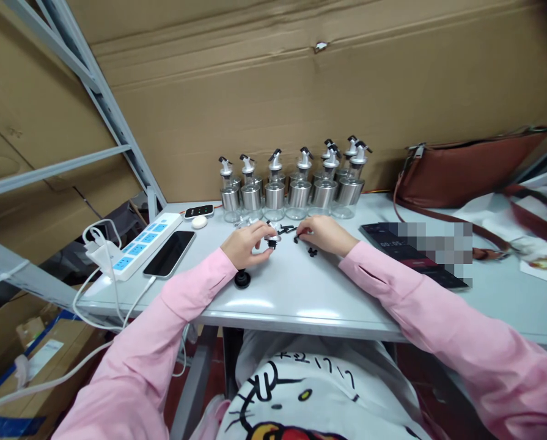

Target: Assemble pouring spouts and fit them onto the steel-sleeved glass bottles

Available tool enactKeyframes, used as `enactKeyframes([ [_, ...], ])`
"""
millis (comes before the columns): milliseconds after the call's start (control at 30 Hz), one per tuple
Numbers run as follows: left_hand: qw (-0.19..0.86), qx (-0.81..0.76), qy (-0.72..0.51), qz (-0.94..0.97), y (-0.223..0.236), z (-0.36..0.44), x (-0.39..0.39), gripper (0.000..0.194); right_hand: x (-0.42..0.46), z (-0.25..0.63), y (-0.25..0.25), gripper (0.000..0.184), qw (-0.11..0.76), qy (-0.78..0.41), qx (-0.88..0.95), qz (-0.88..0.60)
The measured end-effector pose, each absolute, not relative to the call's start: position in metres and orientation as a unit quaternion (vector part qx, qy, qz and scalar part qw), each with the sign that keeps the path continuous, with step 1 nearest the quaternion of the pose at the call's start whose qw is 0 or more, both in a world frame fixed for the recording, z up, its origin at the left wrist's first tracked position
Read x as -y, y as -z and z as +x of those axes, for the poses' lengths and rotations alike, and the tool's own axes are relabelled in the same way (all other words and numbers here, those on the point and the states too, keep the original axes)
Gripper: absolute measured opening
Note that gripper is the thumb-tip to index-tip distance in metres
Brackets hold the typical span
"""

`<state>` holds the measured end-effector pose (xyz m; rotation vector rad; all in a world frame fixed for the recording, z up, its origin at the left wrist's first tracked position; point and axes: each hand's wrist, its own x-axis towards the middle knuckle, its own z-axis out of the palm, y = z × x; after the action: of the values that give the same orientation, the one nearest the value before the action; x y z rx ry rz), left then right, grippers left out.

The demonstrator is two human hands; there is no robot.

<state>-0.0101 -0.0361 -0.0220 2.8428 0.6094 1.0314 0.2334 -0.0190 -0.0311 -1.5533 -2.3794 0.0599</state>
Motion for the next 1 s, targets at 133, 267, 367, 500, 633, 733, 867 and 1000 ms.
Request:
enactKeyframes([
  [133, 0.029, -0.199, -0.327, 0.923, 0.023, -0.01, 0.036, 0.022, 0.02, 0.232, 0.029, 0.011, 0.182, -0.026, 0.824, -0.536],
  [267, 0.022, -0.197, -0.323, 0.925, 0.024, -0.01, 0.035, 0.022, 0.024, 0.224, 0.022, 0.007, 0.344, -0.138, 0.776, -0.51],
  [367, 0.0, -0.185, -0.302, 0.935, 0.024, -0.01, 0.034, 0.024, 0.03, 0.215, 0.017, 0.017, 0.437, -0.317, 0.708, -0.455],
  [500, -0.01, -0.177, -0.287, 0.941, 0.025, -0.011, 0.033, 0.025, 0.041, 0.205, 0.012, 0.033, 0.481, -0.436, 0.639, -0.413],
  [633, -0.014, -0.18, -0.289, 0.94, 0.024, -0.011, 0.032, 0.025, 0.046, 0.201, 0.01, 0.037, 0.477, -0.462, 0.625, -0.411],
  [733, -0.017, -0.176, -0.301, 0.937, 0.024, -0.01, 0.033, 0.024, 0.047, 0.202, 0.01, 0.035, 0.462, -0.458, 0.637, -0.414],
  [867, -0.011, -0.175, -0.302, 0.937, 0.024, -0.01, 0.033, 0.024, 0.047, 0.202, 0.01, 0.033, 0.448, -0.446, 0.652, -0.418],
  [1000, -0.046, -0.182, -0.32, 0.929, 0.025, -0.01, 0.033, 0.025, 0.047, 0.202, 0.01, 0.034, 0.447, -0.439, 0.659, -0.416],
])
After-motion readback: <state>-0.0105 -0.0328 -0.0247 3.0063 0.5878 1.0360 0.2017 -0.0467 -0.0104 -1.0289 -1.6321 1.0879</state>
